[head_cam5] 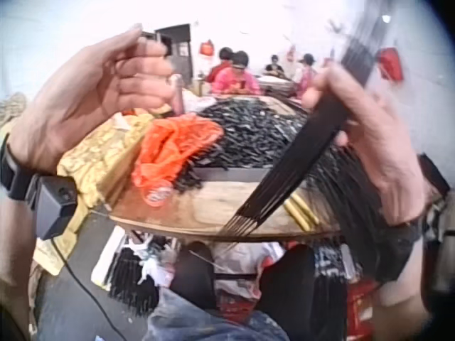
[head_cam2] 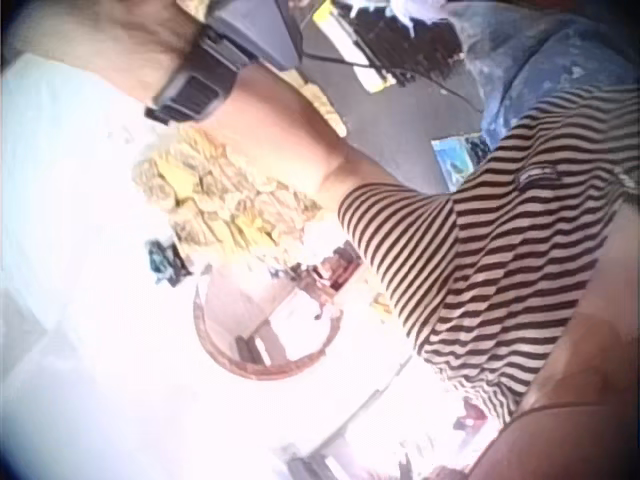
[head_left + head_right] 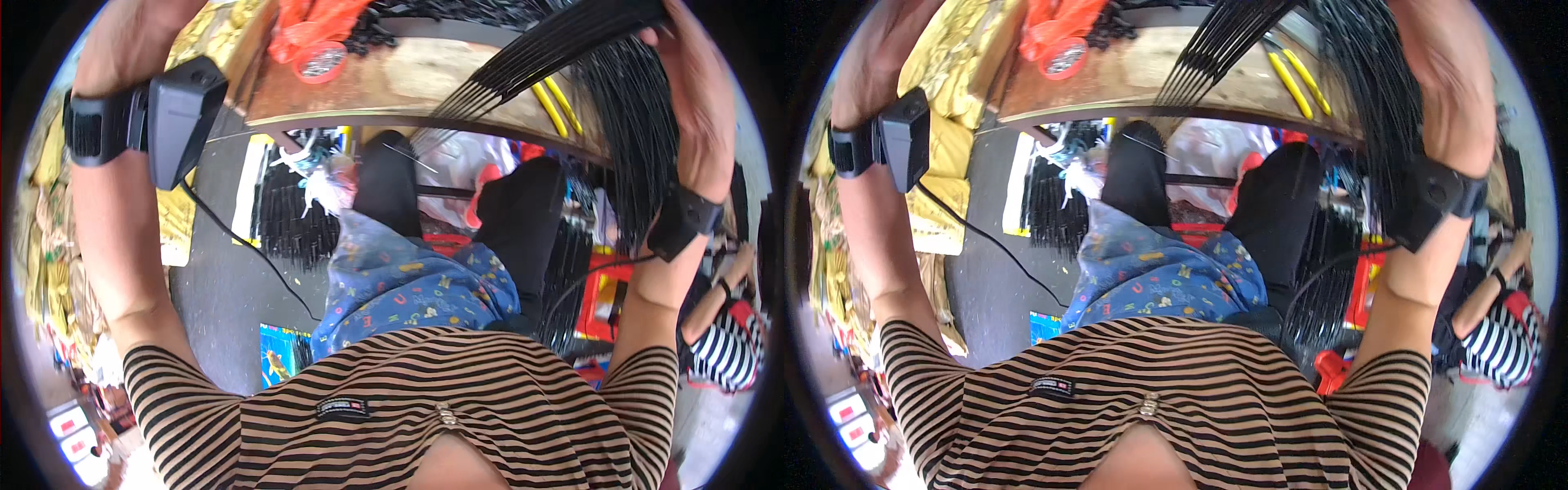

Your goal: Manually assemble and secure plastic components onto metal umbrella rib segments using pliers.

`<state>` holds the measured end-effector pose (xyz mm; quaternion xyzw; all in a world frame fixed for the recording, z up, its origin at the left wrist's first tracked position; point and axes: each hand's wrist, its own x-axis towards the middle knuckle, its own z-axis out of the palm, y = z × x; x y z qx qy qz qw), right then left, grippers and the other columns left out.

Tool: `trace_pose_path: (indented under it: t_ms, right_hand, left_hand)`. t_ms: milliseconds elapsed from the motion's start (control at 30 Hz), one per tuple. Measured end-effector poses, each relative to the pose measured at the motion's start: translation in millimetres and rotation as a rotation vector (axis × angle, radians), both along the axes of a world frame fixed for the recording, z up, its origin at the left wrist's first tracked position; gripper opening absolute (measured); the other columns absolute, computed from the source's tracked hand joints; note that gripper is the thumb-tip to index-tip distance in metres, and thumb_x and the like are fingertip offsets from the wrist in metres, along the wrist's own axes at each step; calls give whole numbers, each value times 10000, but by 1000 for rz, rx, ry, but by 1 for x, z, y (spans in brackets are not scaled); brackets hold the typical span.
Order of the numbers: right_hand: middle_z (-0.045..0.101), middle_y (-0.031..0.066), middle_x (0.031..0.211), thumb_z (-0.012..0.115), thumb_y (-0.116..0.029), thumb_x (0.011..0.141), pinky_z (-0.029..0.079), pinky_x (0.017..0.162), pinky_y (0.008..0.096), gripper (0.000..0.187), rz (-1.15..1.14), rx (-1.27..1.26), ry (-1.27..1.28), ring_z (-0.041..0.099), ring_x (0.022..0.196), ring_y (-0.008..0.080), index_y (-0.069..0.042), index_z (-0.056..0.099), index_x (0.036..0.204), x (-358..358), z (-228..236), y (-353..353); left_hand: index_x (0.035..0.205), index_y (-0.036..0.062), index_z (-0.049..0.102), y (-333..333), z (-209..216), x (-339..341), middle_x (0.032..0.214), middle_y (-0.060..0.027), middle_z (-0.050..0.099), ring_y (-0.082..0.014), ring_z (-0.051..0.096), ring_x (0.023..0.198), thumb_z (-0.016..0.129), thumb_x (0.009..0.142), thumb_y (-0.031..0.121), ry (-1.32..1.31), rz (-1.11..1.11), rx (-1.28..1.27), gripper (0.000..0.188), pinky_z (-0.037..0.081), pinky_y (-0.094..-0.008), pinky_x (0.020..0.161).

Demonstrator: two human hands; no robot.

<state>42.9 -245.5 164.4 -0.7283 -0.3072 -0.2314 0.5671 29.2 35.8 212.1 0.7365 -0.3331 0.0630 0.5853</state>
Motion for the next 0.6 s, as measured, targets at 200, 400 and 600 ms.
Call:
trace_pose_path:
  t_ms: [200,400,600]
  right_hand:
    - [689,9,818,595,-289,918,439,570,166,268,243,-407,477,581,637,54,-48,710,894,25,-56,26]
    - [623,-81,719,549,-387,932,319,479,158,319,480,-248,815,458,557,-19,-115,691,845,45,-149,54]
    - [640,-40,755,556,-320,948,439,643,205,271,512,-73,874,535,683,26,-82,666,881,30,-160,70]
  left_hand:
    - [989,1,592,-26,-66,23,888,-114,672,-181,674,790,442,984,395,38,215,24,422,559,-259,729]
    - [1177,-11,561,-21,-110,41,1046,-100,646,-148,622,906,541,913,486,187,220,147,563,492,-289,829]
    - [1195,-20,538,-19,-132,46,1075,-81,619,-133,603,914,658,872,370,337,250,-27,520,469,-266,865]
